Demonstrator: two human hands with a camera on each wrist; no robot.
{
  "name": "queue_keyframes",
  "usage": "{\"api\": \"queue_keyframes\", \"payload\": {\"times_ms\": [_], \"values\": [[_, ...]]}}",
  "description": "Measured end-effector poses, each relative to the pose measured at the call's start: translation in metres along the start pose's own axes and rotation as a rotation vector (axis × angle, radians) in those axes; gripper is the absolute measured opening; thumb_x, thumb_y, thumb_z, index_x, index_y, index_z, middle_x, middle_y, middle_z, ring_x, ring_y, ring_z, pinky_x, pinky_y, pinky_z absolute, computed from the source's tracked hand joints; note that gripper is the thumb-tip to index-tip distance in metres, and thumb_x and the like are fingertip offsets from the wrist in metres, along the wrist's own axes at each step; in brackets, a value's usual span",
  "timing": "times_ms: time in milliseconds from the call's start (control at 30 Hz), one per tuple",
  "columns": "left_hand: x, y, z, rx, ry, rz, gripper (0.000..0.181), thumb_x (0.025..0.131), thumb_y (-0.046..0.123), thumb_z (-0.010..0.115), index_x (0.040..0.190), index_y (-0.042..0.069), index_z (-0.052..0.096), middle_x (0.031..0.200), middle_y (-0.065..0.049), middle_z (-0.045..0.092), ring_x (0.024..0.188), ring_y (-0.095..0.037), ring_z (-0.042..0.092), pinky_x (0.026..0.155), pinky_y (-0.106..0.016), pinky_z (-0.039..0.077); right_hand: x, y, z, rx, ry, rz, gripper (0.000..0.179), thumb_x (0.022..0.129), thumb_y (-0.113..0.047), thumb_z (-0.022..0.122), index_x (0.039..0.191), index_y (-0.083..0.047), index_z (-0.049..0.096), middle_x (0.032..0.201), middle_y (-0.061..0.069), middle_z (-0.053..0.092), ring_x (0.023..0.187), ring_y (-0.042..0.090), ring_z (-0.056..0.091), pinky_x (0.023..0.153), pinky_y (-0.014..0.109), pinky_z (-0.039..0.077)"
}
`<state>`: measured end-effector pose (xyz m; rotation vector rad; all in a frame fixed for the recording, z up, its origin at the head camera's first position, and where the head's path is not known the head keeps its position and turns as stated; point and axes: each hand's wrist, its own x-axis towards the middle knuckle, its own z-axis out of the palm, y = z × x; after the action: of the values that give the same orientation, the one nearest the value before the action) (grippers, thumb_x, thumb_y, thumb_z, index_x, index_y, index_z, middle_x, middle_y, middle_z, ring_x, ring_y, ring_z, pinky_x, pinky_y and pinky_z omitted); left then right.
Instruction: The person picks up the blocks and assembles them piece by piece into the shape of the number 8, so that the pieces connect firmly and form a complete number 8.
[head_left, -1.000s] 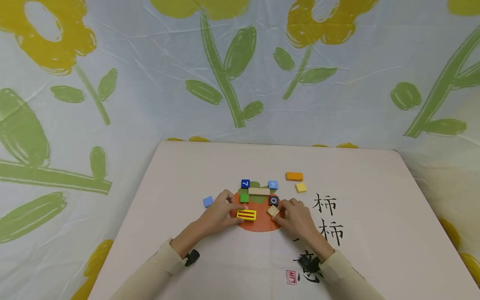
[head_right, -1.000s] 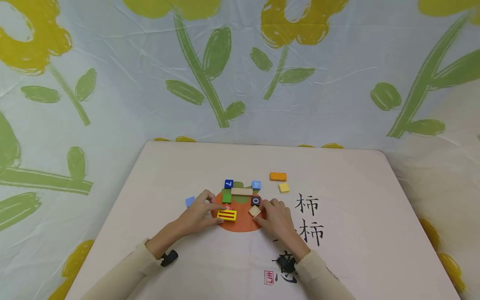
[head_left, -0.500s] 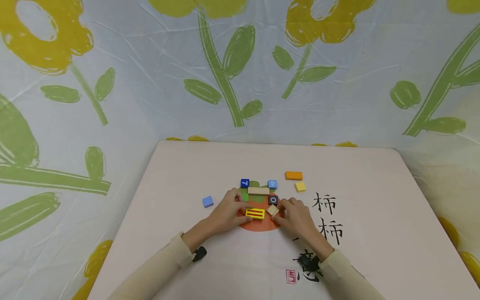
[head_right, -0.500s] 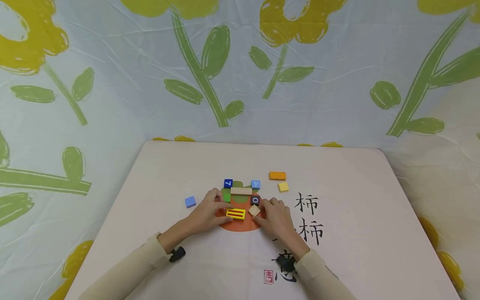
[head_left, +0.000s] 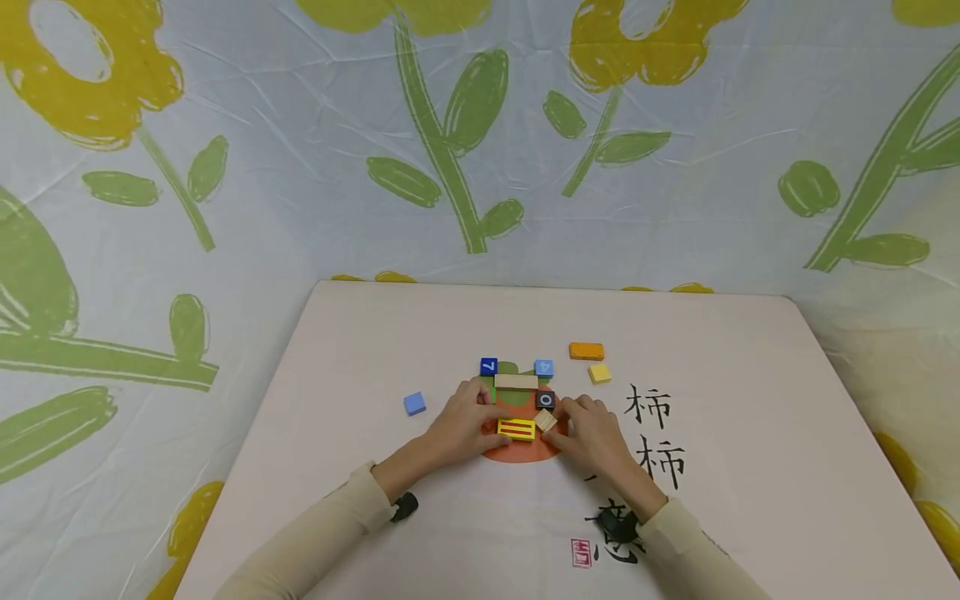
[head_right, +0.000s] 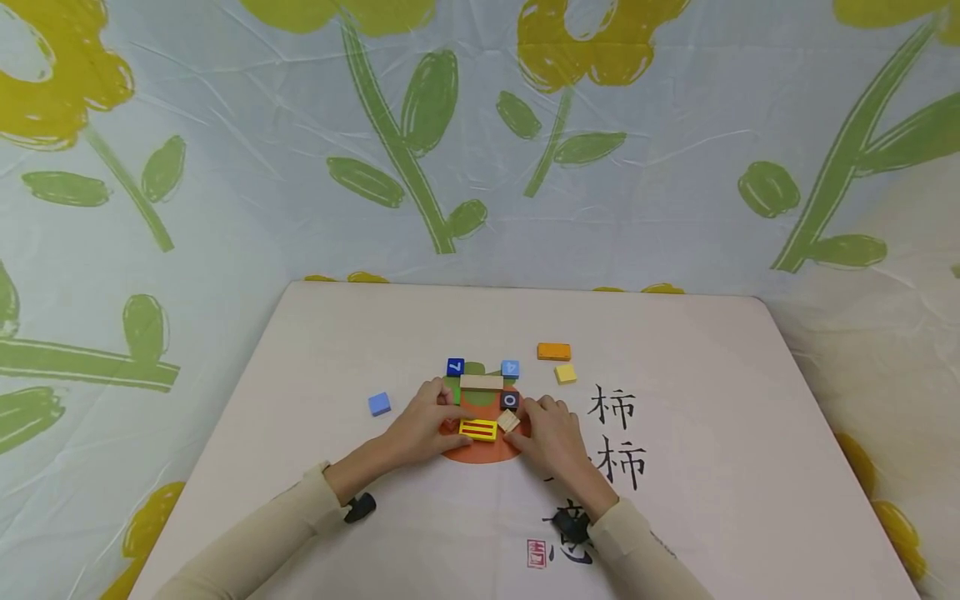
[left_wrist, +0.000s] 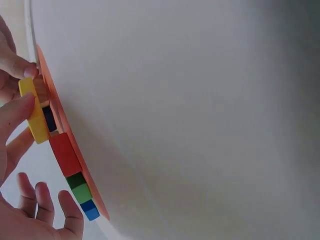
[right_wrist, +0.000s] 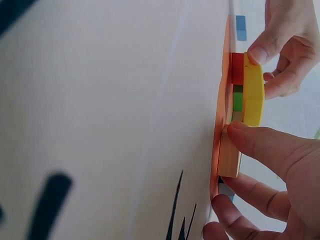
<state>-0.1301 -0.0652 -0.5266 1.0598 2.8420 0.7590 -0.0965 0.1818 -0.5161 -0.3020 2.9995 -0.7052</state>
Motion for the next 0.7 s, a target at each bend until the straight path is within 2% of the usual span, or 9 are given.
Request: {"api": "queue_keyframes", "payload": {"times_ms": [700], "values": [[0.0015, 0.0047, -0.0011, 0.022, -0.019, -0.049, 0.029, 0.083, 0.042, 0.082, 0.107, 0.028, 0.078, 0.098, 0.005, 0.034, 0.090, -0.016, 0.034, 0.068, -0.031, 0.027, 0.0012, -0.0020, -0.0028, 0.009, -0.005, 0.000, 0.031, 0.082, -0.032, 0.083, 0.095, -0.012, 0.064, 0.086, 0.003, 0.052, 0.077, 0.023, 0.045, 0.066, 0.038, 0.037]]}}
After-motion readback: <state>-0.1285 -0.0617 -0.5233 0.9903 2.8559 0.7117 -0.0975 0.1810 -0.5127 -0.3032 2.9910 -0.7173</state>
